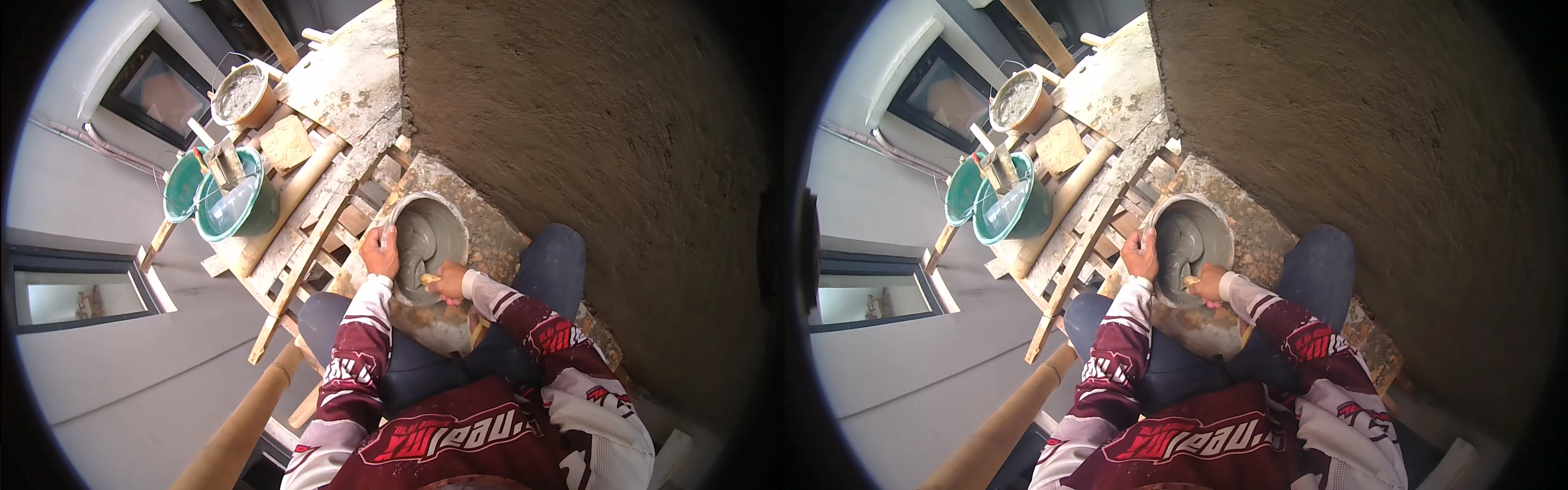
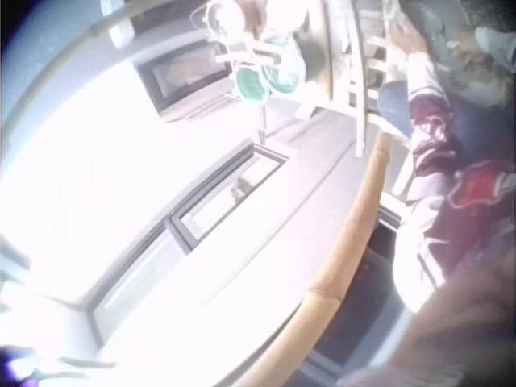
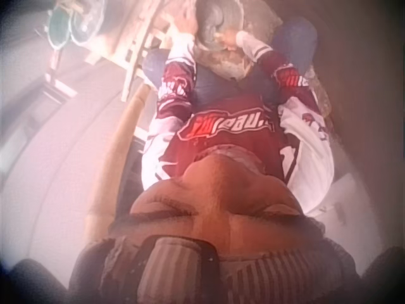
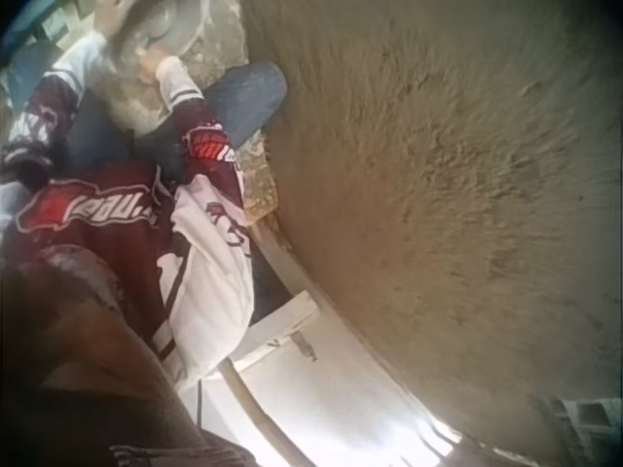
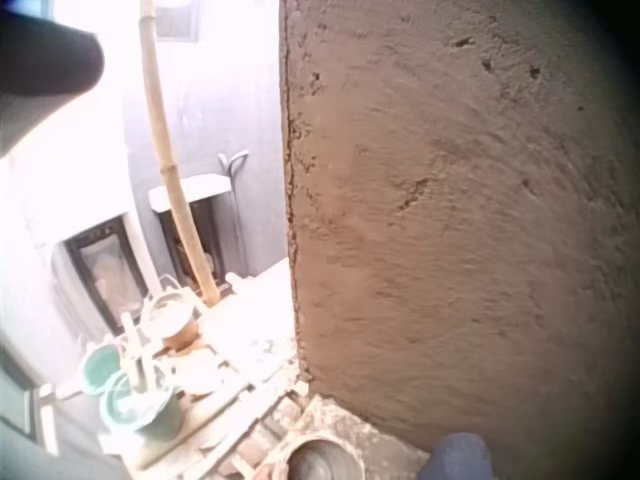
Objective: The person sits on a scaffolding platform and uses a trowel to mix cement in a bucket. They repeatedly stir the mixture and occasionally add water from a nearby bucket to adjust the consistency.
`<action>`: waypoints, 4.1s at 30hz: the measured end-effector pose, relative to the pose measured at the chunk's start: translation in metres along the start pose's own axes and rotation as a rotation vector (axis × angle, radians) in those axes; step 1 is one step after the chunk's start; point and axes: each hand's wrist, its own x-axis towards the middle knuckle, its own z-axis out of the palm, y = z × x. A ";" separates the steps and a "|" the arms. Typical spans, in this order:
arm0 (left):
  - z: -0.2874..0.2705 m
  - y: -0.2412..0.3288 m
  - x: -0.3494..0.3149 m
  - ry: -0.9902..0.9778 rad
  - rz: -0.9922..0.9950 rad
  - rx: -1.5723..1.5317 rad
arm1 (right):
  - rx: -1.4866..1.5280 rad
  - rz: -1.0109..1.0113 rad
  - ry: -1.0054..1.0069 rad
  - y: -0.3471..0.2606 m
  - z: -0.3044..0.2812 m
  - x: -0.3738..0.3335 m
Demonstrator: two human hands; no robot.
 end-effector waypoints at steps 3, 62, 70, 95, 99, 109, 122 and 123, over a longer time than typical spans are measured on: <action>-0.003 -0.004 0.002 -0.003 -0.023 0.029 | 0.323 -0.054 -0.008 0.003 0.011 0.004; 0.007 0.016 -0.006 0.036 0.071 0.095 | -1.328 -0.244 0.598 -0.055 -0.041 -0.030; 0.004 0.006 -0.006 0.111 0.042 -0.007 | -1.043 -0.114 0.264 -0.027 -0.036 -0.009; -0.012 -0.016 0.003 0.126 -0.075 0.029 | 1.311 -0.128 -0.171 0.017 -0.002 -0.048; -0.013 -0.009 0.002 0.138 -0.093 0.044 | 0.591 -0.120 0.081 0.006 -0.018 -0.064; 0.004 0.002 -0.005 0.059 0.009 0.091 | -0.633 0.018 0.170 -0.035 -0.032 -0.031; 0.005 -0.003 -0.009 0.072 0.145 0.015 | -1.264 -0.139 0.424 -0.049 -0.047 -0.026; 0.005 -0.004 -0.009 0.060 0.128 0.018 | -1.238 -0.099 0.361 -0.042 -0.044 -0.019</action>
